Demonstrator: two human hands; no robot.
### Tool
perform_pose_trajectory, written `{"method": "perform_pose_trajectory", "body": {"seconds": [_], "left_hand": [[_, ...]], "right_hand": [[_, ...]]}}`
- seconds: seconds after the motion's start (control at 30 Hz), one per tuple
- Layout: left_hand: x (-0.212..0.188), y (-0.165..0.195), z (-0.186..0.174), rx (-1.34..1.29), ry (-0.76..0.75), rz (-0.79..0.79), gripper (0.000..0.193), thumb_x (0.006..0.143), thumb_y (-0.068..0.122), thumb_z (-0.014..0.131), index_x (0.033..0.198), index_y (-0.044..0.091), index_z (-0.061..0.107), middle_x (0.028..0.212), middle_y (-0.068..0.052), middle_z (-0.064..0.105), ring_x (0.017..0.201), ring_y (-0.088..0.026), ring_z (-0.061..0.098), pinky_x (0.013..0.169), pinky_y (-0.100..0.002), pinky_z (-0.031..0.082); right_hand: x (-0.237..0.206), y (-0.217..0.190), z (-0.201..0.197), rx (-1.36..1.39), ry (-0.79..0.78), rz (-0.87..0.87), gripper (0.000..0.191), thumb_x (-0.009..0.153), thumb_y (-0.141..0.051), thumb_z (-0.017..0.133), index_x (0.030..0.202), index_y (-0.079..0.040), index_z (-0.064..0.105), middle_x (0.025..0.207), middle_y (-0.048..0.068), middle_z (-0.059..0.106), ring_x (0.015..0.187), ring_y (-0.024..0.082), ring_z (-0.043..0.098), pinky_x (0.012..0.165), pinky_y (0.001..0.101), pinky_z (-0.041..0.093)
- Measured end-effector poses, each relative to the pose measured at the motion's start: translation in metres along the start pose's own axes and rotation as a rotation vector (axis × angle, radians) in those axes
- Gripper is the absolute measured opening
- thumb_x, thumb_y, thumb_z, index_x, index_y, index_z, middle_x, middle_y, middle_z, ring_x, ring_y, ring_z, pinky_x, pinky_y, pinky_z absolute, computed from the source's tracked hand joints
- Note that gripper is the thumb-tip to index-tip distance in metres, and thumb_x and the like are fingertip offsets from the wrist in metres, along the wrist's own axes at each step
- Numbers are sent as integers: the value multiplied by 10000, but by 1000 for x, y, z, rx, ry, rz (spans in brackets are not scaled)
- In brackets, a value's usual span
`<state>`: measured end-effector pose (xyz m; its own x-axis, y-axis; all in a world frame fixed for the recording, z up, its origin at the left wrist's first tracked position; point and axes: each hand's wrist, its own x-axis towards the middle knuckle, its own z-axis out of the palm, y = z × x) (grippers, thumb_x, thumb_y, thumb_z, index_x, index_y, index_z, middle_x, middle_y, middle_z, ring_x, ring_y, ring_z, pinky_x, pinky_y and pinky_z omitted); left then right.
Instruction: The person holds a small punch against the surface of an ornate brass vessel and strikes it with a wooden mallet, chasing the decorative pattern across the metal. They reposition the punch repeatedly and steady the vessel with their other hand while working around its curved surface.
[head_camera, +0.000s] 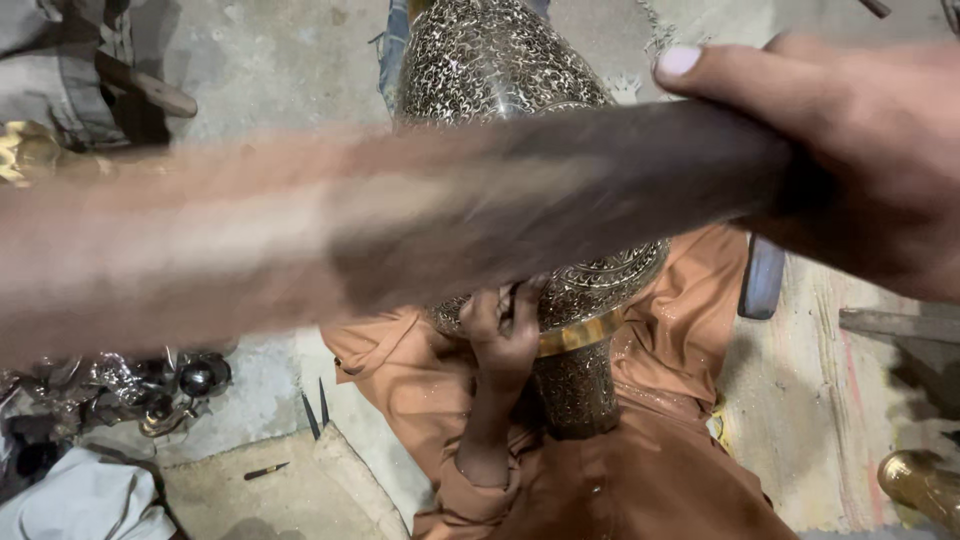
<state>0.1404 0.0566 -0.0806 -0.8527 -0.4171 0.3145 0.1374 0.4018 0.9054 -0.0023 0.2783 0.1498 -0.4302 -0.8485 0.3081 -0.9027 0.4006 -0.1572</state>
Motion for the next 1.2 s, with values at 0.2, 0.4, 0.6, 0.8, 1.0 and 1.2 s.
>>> {"method": "perform_pose_trajectory", "body": {"seconds": [0.2, 0.4, 0.6, 0.8, 1.0, 1.2], "left_hand": [[0, 0, -2, -224, -75, -85, 62, 952, -8, 721, 994, -24, 678, 732, -44, 718, 522, -56, 528, 469, -248, 384], [3, 0, -2, -240, -96, -5, 105, 977, -52, 672, 1079, -29, 661, 787, -25, 712, 575, -31, 587, 496, -210, 435], [-4, 13, 4, -332, 49, -117, 127, 986, -57, 712, 1088, -22, 646, 841, -34, 699, 648, -2, 531, 554, -184, 421], [8, 5, 11, -207, 54, -16, 138, 945, -74, 728, 1053, -52, 646, 774, -21, 703, 605, -17, 530, 554, -205, 429], [10, 11, 10, -157, 22, -7, 162, 922, -77, 734, 1050, -59, 636, 784, -42, 719, 601, -48, 568, 557, -215, 458], [12, 18, 9, -168, -19, 12, 182, 947, -35, 760, 1090, -52, 649, 915, -99, 783, 722, -61, 692, 639, -229, 551]], "right_hand": [[-21, 9, 9, -721, -179, -245, 649, 887, -346, 680, 1505, -310, 488, 796, 11, 604, 670, 172, 648, 577, 328, 500], [-25, 5, 11, -740, -217, -151, 630, 869, -419, 585, 1494, -393, 506, 808, -21, 587, 713, 127, 631, 663, 313, 511], [-32, 5, 7, -961, -184, -293, 592, 906, -247, 682, 1464, -391, 547, 721, -66, 526, 695, 120, 605, 634, 280, 457], [-18, -1, -5, -926, -65, -364, 515, 880, -119, 700, 1371, -267, 661, 698, -42, 515, 655, 129, 518, 616, 268, 416], [-15, 3, -9, -819, -7, -350, 525, 844, -108, 745, 1354, -205, 671, 727, 14, 543, 648, 160, 518, 605, 305, 427], [-10, 6, -15, -633, 13, -265, 561, 803, -121, 792, 1349, -153, 666, 760, 74, 578, 646, 192, 533, 594, 346, 443]]}}
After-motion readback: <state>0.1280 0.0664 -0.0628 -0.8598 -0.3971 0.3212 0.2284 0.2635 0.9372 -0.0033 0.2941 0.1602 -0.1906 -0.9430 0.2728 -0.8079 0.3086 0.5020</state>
